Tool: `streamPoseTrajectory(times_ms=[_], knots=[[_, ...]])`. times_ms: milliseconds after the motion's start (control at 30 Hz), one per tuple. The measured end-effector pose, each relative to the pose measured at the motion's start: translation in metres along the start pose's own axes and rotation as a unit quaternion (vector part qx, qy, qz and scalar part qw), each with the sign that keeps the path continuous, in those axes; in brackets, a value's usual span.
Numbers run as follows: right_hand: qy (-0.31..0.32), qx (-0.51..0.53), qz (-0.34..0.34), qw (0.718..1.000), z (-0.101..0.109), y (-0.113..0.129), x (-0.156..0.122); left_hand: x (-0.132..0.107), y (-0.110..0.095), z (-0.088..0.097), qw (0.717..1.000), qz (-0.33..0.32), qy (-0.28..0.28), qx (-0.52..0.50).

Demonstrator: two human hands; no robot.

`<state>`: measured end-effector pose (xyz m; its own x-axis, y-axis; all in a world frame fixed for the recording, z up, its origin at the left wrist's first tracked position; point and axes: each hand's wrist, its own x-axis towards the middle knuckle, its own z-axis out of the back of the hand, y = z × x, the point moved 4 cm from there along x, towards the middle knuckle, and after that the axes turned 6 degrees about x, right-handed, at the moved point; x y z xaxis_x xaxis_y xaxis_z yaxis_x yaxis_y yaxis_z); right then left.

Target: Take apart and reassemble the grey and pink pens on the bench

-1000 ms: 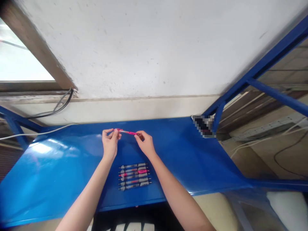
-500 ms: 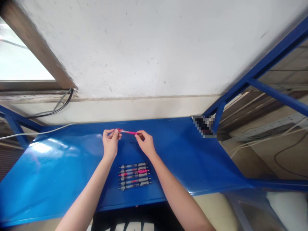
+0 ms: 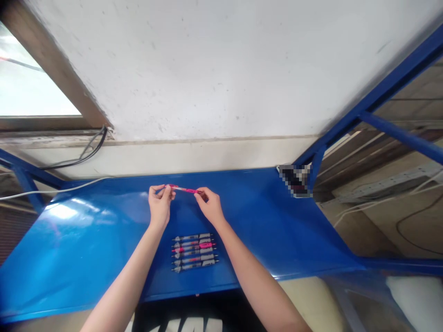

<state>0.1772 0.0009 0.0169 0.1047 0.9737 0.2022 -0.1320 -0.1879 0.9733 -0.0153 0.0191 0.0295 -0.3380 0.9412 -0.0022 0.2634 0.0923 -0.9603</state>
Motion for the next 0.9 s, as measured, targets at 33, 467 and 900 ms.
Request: streamPoseTrajectory(times_ms=[33, 467, 900], knots=[[-0.002, -0.001, 0.001, 1.0, 0.0004, 0.0001, 0.0002, 0.0, 0.0, -0.0001, 1.0, -0.002, 0.001, 0.001], [0.002, -0.005, -0.001, 1.0, -0.0003, -0.0015, -0.0008, 0.0017, 0.0043, 0.0017, 1.0, 0.011, 0.0, 0.01], [-0.004, 0.004, -0.003, 1.0, 0.0005, -0.0033, 0.0001, 0.0007, 0.0033, -0.0002, 1.0, 0.009, 0.006, 0.003]])
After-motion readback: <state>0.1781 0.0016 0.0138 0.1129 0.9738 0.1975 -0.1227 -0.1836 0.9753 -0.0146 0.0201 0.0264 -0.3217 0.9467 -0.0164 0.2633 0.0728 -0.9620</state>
